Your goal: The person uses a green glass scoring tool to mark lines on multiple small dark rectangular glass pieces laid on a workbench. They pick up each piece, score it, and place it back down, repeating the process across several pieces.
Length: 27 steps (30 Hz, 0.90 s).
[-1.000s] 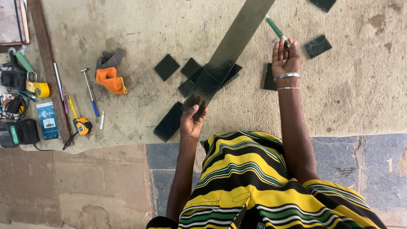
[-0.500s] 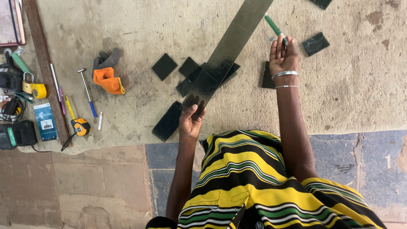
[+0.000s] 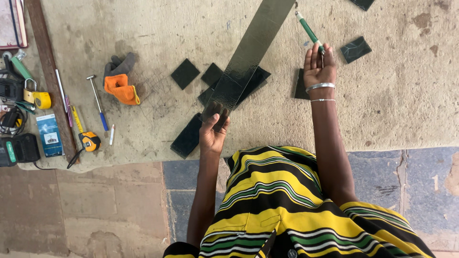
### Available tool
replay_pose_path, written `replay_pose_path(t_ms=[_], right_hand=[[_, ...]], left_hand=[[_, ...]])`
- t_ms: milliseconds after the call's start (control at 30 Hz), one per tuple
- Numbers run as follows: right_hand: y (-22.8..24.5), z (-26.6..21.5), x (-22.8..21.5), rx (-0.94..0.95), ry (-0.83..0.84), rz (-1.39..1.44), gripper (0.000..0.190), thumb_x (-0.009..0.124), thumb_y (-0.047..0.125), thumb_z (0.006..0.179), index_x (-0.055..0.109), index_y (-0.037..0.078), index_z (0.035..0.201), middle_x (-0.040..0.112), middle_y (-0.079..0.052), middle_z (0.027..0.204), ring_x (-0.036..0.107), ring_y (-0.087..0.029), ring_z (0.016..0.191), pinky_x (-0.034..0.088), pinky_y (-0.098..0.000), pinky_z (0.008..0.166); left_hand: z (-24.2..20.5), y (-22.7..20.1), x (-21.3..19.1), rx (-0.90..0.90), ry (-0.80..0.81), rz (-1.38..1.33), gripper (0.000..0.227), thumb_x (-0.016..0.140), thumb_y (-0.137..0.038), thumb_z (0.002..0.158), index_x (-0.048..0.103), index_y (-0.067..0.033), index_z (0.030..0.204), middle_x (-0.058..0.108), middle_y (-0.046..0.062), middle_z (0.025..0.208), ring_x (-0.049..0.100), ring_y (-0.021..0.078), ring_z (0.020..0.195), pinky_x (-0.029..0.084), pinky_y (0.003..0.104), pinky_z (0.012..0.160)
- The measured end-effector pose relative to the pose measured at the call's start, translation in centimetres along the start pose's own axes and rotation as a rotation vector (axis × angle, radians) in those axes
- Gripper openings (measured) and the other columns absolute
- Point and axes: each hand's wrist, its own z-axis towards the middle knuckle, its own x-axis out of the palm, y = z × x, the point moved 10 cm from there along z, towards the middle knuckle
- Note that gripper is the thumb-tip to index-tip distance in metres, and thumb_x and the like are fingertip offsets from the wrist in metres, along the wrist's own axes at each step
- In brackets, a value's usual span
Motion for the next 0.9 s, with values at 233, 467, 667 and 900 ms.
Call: replay_pose_path(t_ms=[233, 467, 667, 900], right_hand=[[-0.7, -0.1, -0.7, 0.012, 0.034, -0.091, 0.022, 0.067, 0.018, 0.098, 0.071, 0.001, 0.111, 0.075, -0.02, 0.109, 0.076, -0.026, 0.102, 0.065, -0.0426, 0.098], [-1.6, -2.3, 1.3, 0.056, 0.066, -0.12, 0.026, 0.065, 0.021, 0.102, 0.071, 0.0, 0.115, 0.075, -0.019, 0.11, 0.076, -0.024, 0.101, 0.064, -0.0402, 0.099], [-2.6, -3.8, 3.0, 0.123, 0.136, -0.075, 0.03, 0.06, 0.023, 0.102, 0.07, -0.002, 0.117, 0.076, -0.022, 0.114, 0.076, -0.023, 0.102, 0.063, -0.0383, 0.099], [-3.0, -3.2, 0.6, 0.109, 0.013, -0.129, 0.027, 0.062, 0.022, 0.102, 0.071, -0.001, 0.113, 0.075, -0.02, 0.107, 0.077, -0.024, 0.098, 0.065, -0.0412, 0.097]], left_hand=[[-0.4, 0.2, -0.8, 0.004, -0.03, 0.03, 0.046, 0.08, 0.001, 0.083, 0.066, -0.0062, 0.126, 0.072, 0.009, 0.116, 0.071, 0.0239, 0.107, 0.061, 0.038, 0.09], [-0.5, 0.4, -0.9, -0.001, -0.037, 0.01, 0.046, 0.08, 0.002, 0.082, 0.066, -0.0068, 0.125, 0.071, 0.008, 0.115, 0.071, 0.023, 0.106, 0.062, 0.037, 0.09], [-0.5, 0.1, -0.6, 0.006, -0.025, -0.007, 0.045, 0.08, 0.003, 0.083, 0.066, -0.0058, 0.125, 0.07, 0.009, 0.114, 0.071, 0.023, 0.105, 0.061, 0.037, 0.09], [-0.1, -0.4, -0.2, 0.028, -0.037, -0.007, 0.047, 0.08, 0.002, 0.081, 0.066, -0.0058, 0.126, 0.07, 0.009, 0.113, 0.071, 0.0224, 0.103, 0.062, 0.037, 0.088]])
